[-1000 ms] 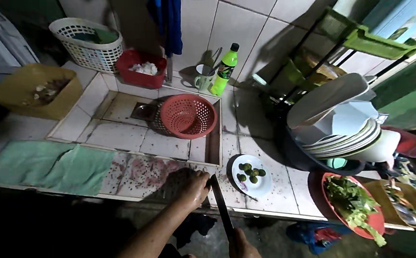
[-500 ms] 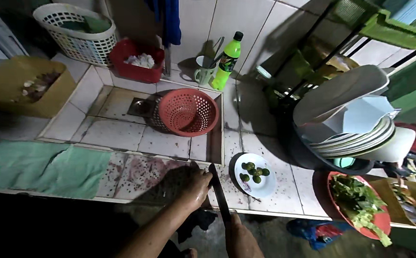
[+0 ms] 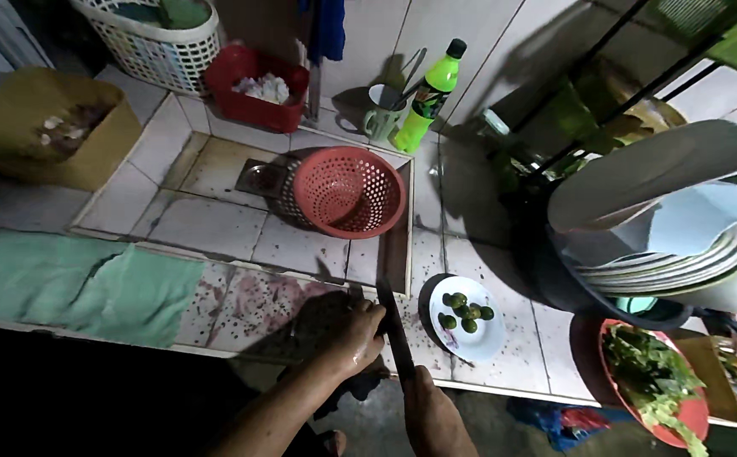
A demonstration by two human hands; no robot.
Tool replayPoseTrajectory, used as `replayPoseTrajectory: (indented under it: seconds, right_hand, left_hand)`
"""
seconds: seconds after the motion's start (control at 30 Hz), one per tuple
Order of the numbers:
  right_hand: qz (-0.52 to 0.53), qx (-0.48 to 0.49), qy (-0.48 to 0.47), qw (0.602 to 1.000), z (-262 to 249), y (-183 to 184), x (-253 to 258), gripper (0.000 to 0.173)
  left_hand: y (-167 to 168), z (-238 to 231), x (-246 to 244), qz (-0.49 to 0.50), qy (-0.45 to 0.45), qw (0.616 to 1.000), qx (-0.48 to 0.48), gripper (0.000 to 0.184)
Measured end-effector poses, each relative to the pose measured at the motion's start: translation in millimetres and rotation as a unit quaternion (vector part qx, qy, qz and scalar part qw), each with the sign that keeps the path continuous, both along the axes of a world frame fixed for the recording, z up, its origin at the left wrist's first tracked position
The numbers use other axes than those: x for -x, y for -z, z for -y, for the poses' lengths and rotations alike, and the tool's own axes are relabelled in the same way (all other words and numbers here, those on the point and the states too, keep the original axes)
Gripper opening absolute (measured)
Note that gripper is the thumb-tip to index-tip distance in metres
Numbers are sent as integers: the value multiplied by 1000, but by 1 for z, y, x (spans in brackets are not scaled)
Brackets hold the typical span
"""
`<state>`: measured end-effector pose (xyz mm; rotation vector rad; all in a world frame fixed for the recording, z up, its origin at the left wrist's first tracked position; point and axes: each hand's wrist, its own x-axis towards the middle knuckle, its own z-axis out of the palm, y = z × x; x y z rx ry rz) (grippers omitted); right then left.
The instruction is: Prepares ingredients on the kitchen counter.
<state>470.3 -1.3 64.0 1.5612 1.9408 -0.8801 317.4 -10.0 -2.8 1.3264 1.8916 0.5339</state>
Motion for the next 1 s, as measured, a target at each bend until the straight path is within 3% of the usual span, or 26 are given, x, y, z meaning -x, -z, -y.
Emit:
replayPoseTrajectory:
  seconds: [0.5, 0.8, 0.9, 1.0]
  right_hand:
    - [-17, -10, -21, 1000, -13, 14, 13, 34]
    - [-30, -3, -20, 999, -22, 29, 30, 36]
    - [-74, -12, -8, 997, -20, 28, 20, 36]
    - [-190, -58, 62, 978, -7, 28, -20, 32]
  left_hand:
    - [4, 1, 0, 4, -4, 1000, 0, 27]
    - [13, 5, 2, 4, -1, 998, -55, 19]
    - [8, 4, 2, 5, -8, 1000, -29, 22]
    - [2, 1, 1, 7, -20, 1000, -18, 27]
